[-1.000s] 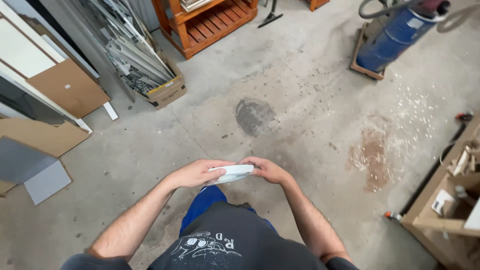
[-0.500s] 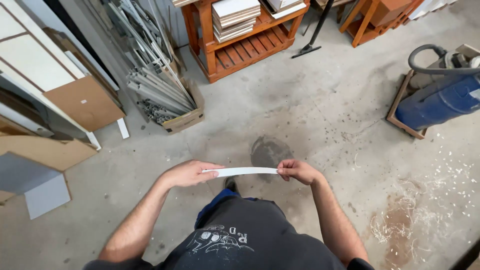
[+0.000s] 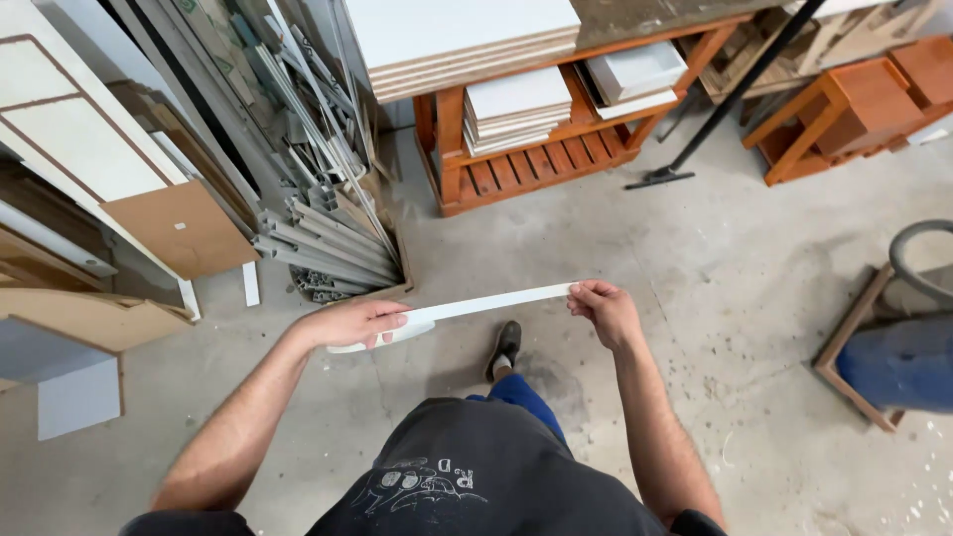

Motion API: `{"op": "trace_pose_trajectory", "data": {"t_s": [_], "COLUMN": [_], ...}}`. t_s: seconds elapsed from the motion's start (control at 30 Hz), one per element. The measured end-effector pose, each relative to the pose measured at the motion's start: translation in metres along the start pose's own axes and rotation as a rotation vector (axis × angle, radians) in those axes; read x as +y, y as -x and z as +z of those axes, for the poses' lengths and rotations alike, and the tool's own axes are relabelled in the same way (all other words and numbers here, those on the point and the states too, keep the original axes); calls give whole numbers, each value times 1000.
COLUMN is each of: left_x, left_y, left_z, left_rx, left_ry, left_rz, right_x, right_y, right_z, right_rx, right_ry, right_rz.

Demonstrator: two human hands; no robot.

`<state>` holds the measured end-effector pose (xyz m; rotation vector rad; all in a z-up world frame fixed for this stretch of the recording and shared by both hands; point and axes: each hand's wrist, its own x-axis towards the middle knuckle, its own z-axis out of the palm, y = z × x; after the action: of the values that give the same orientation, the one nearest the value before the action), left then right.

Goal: Applying edge banding tape to the edges of wooden boards in a workshop environment

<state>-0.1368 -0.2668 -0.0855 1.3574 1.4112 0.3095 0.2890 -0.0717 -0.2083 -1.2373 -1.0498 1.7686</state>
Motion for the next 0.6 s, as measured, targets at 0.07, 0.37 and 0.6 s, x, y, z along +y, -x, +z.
{"op": "trace_pose_trajectory", "data": {"t_s": [0.07, 0.37, 0.6], "left_x": [20, 62, 33], "left_y": [-29, -125, -194], "left_z": [-36, -172, -249], "left_rx": [-17, 127, 209], "left_ry": [43, 342, 514], "left_rz": [-100, -247, -130], "right_x": [-27, -160, -247], "right_y": [-65, -314, -403], "right_z": [3, 28, 91], "right_rx": [-35, -240, -252], "right_ry": [81, 52, 58], "right_rz": [-33, -46, -101]}}
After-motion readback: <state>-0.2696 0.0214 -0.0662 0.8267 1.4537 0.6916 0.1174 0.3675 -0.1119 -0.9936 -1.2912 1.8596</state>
